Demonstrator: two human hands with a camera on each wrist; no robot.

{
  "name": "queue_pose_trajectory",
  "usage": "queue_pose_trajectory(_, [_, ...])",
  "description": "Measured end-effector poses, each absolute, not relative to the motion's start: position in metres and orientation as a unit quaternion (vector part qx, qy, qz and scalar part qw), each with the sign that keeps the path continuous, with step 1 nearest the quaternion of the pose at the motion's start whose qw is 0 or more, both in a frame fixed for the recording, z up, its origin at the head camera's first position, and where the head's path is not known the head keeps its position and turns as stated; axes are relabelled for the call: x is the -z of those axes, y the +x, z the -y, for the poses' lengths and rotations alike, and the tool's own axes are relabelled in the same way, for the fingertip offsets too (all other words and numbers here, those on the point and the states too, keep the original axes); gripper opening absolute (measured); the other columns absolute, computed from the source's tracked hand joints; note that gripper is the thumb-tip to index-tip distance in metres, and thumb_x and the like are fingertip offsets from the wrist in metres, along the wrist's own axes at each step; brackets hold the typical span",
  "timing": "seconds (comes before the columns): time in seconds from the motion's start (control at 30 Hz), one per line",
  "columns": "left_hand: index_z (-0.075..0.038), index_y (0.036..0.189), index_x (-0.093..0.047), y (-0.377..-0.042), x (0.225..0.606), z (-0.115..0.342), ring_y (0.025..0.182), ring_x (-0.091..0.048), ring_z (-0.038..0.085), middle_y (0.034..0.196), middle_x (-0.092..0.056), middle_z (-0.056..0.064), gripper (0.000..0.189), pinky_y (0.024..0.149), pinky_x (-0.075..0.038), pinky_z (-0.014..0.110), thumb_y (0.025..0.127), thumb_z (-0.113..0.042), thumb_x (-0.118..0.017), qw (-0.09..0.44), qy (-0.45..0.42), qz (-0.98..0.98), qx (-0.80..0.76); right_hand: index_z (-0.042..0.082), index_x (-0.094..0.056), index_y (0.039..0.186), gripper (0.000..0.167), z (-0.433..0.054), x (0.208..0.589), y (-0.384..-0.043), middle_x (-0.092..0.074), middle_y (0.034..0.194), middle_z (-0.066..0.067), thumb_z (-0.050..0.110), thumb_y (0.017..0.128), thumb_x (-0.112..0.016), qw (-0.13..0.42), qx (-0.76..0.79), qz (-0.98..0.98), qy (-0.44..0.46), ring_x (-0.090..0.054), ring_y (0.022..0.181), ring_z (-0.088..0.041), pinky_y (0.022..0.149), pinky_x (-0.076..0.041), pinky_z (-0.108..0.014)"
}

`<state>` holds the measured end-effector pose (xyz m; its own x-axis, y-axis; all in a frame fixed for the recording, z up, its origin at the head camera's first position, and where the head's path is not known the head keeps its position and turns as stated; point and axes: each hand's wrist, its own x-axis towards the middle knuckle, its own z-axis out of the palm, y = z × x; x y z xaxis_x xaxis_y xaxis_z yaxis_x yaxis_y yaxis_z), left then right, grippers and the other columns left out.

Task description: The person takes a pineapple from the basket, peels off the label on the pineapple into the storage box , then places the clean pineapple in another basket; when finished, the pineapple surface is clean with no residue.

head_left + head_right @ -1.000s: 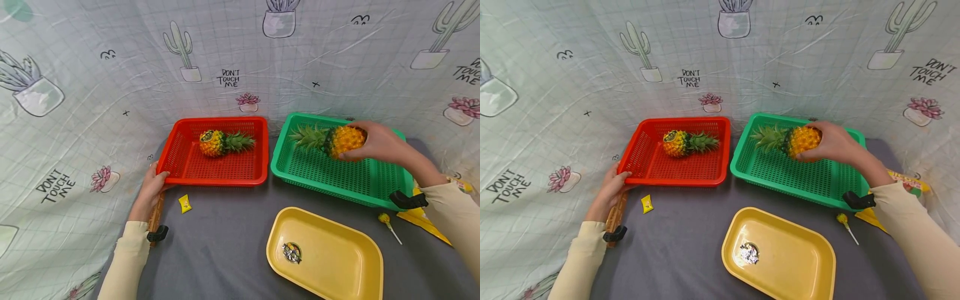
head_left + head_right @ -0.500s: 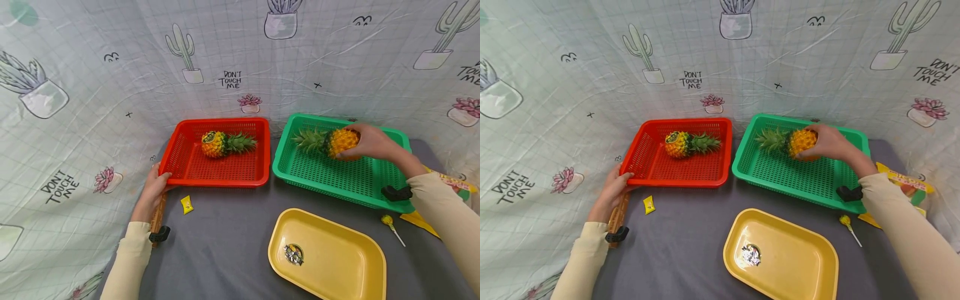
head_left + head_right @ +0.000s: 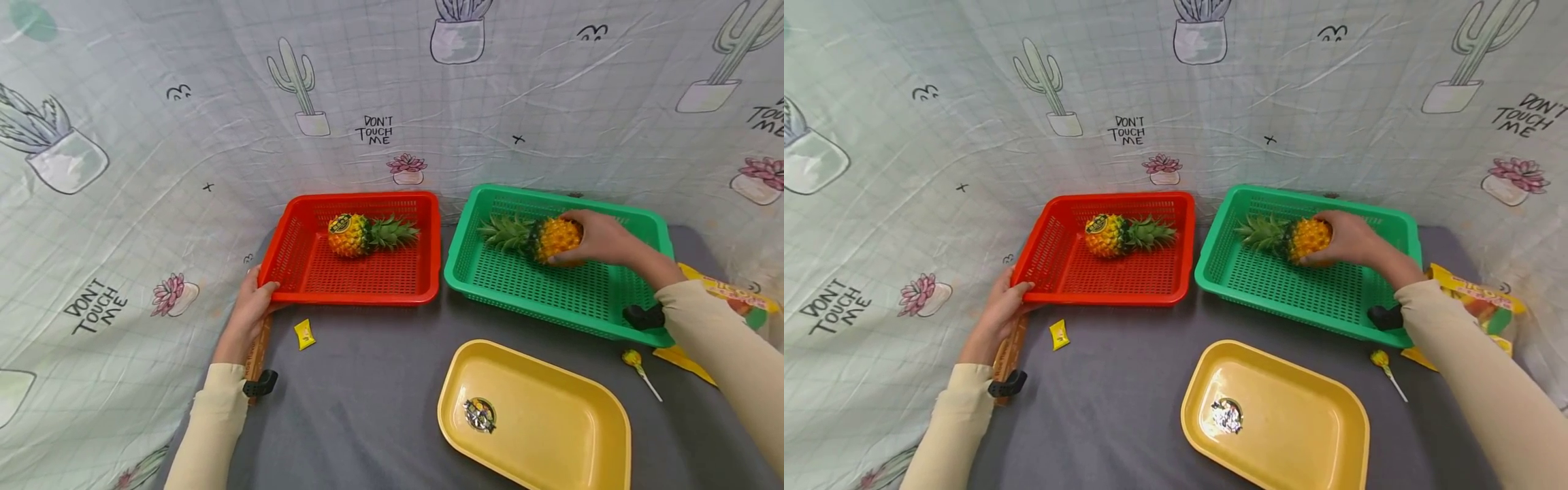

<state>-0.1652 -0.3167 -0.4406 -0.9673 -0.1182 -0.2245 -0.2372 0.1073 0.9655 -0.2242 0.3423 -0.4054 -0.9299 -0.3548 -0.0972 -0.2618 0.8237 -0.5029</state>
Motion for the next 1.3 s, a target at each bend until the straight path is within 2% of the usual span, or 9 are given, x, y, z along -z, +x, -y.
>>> queue_pose_trajectory(0.4, [-0.002,0.164,-0.021,-0.1613,0.4459,0.3182,0.131,-0.052,0.040,0.155,-0.037,0.025,0.059,0.090,-0.058,0.030,0.110,-0.006,-0.044,0.041,-0.120,-0.755,-0.643,-0.014,-0.040,0.151,0.096,-0.3405,0.4083,-0.2247,-0.054,0.132,-0.033,0.036,0.086,-0.089,0.093,0.233,-0.952,-0.175,-0.061,0.102,-0.041,0.079,-0.053,-0.061])
queue_pose_trajectory(0.73, [-0.006,0.166,-0.021,-0.1625,0.4486,0.3215,0.131,-0.050,0.040,0.156,-0.037,0.024,0.061,0.087,-0.059,0.030,0.109,-0.004,-0.043,0.040,-0.119,-0.747,-0.653,-0.013,-0.042,0.151,0.094,-0.3384,0.4059,-0.2250,-0.039,0.145,-0.042,0.036,0.086,-0.088,0.088,0.207,-0.958,-0.179,-0.051,0.114,-0.053,0.082,-0.049,-0.066])
queue_pose_trajectory(1.0, [-0.006,0.166,-0.022,-0.1666,0.4480,0.3207,0.130,-0.051,0.042,0.156,-0.039,0.023,0.060,0.082,-0.059,0.026,0.109,-0.006,-0.044,0.035,-0.124,-0.745,-0.654,-0.013,-0.038,0.154,0.096,-0.3383,0.4052,-0.2218,-0.042,0.140,-0.040,0.035,0.087,-0.088,0.089,0.205,-0.958,-0.180,-0.052,0.111,-0.051,0.079,-0.050,-0.063])
queue_pose_trajectory(1.1, [-0.006,0.165,-0.022,-0.1677,0.4471,0.3202,0.131,-0.050,0.044,0.157,-0.038,0.024,0.060,0.084,-0.059,0.027,0.109,-0.006,-0.043,0.037,-0.123,-0.747,-0.652,-0.012,-0.036,0.155,0.097,-0.3385,0.4046,-0.2210,-0.044,0.137,-0.039,0.035,0.087,-0.088,0.091,0.202,-0.958,-0.180,-0.052,0.109,-0.049,0.078,-0.050,-0.062])
queue_pose_trajectory(1.3, [-0.004,0.165,-0.022,-0.1665,0.4427,0.3197,0.131,-0.050,0.044,0.156,-0.038,0.025,0.060,0.088,-0.059,0.030,0.108,-0.005,-0.044,0.041,-0.121,-0.749,-0.650,-0.011,-0.036,0.156,0.098,-0.3373,0.4033,-0.2235,-0.042,0.143,-0.040,0.038,0.088,-0.087,0.089,0.206,-0.957,-0.184,-0.047,0.119,-0.054,0.085,-0.047,-0.068])
